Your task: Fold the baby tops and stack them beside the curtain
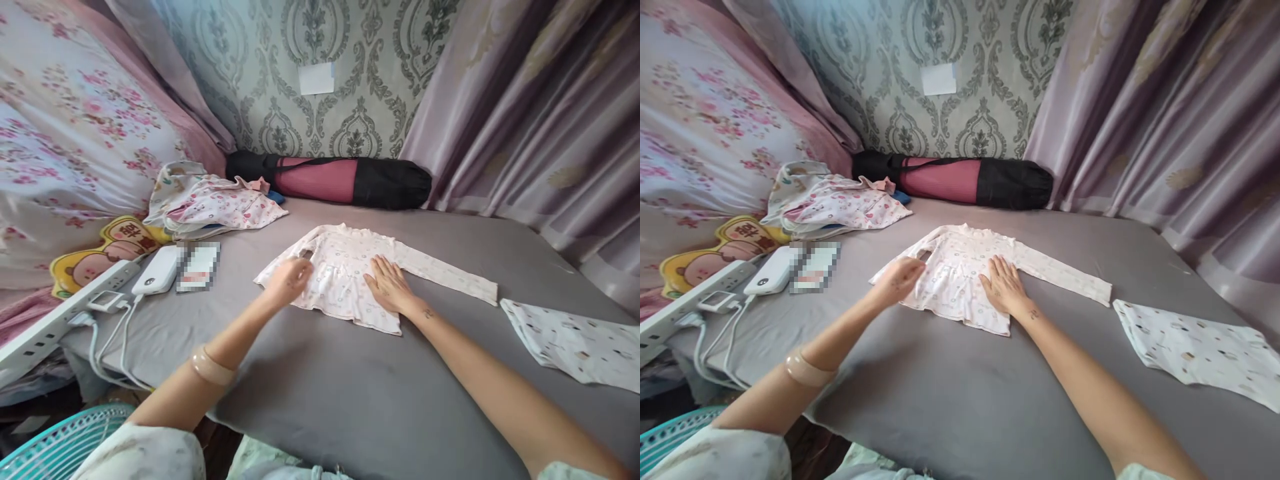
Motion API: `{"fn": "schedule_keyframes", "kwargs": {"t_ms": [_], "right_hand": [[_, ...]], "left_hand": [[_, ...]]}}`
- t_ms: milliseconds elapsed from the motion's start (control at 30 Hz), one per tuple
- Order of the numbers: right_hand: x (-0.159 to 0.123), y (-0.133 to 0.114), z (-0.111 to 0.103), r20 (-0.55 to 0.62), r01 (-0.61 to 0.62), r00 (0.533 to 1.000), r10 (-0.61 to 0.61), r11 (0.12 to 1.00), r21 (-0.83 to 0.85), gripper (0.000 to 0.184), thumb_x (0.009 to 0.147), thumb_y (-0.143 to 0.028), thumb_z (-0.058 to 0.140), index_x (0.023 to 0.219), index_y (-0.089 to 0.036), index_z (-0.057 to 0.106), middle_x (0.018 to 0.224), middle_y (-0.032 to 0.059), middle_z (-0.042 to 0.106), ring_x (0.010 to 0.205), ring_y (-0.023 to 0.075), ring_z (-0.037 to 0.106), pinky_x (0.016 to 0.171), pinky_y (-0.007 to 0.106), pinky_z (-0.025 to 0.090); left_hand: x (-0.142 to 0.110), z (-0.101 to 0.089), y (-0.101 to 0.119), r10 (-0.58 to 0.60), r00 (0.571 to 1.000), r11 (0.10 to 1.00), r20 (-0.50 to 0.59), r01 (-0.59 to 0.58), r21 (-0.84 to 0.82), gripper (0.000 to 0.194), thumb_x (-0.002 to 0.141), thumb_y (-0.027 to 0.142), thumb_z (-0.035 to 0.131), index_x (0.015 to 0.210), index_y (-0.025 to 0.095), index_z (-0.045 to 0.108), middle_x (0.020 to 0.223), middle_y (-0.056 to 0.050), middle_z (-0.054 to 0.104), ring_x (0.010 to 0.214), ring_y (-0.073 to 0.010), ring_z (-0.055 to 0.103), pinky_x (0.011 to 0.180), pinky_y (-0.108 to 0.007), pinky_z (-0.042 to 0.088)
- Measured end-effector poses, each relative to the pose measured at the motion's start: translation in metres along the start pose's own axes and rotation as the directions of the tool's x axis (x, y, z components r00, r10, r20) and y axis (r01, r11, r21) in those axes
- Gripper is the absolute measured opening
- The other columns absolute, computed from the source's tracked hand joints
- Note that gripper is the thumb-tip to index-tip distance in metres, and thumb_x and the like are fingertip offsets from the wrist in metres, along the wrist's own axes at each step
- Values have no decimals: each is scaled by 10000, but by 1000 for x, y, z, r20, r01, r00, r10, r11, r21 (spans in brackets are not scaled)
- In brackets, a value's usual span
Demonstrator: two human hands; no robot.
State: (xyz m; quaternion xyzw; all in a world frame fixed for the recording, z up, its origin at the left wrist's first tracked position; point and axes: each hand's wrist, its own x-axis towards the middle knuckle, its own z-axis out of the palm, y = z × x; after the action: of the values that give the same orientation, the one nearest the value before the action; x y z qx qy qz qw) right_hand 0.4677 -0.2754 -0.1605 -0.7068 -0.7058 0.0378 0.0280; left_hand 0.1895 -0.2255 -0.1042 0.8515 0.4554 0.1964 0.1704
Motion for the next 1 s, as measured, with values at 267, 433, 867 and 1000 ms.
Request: {"fn": "schedule_keyframes", "kwargs": {"t_ms": [267,433,867,1000], "right_hand": [[17,-23,-25,-22,52,998,-52,999,-3,523,992,-381,232,1407,-113,407,1491,169,404,1403,269,310,1161,526,126],[43,-55,-31,-50,129,991,-125,988,88,373,998,-334,281,1211,-161,534,1340,150,554,1282,252,453,1131,544,175],[132,-91,-21,8,111,993,-117,962,251,427,997,-256,252,1344,-163,482,1485,123,419,1392,209,326,1159,477,136],[148,-103,-13,40,71,996,-83,971,230,491,996,-251,230,1444,-110,373,1562,129,288,1452,215,196,1174,448,101]], "left_hand": [[-5,-40,-100,-495,867,858,55,477,190,322,807,452,540,905,176,673,948,-88,708,884,-228,641,702,-266,449],[1,-38,-93,-521,842,850,137,526,1,279,664,438,662,759,176,646,748,-30,667,714,-182,604,562,-241,384],[62,-80,-146,-429,903,782,7,376,-498,295,595,415,669,720,186,532,628,33,534,548,-105,475,489,-199,311],[86,-89,-162,-390,910,847,-138,296,-441,267,667,399,617,806,172,605,616,27,540,520,-110,464,487,-208,322]]}}
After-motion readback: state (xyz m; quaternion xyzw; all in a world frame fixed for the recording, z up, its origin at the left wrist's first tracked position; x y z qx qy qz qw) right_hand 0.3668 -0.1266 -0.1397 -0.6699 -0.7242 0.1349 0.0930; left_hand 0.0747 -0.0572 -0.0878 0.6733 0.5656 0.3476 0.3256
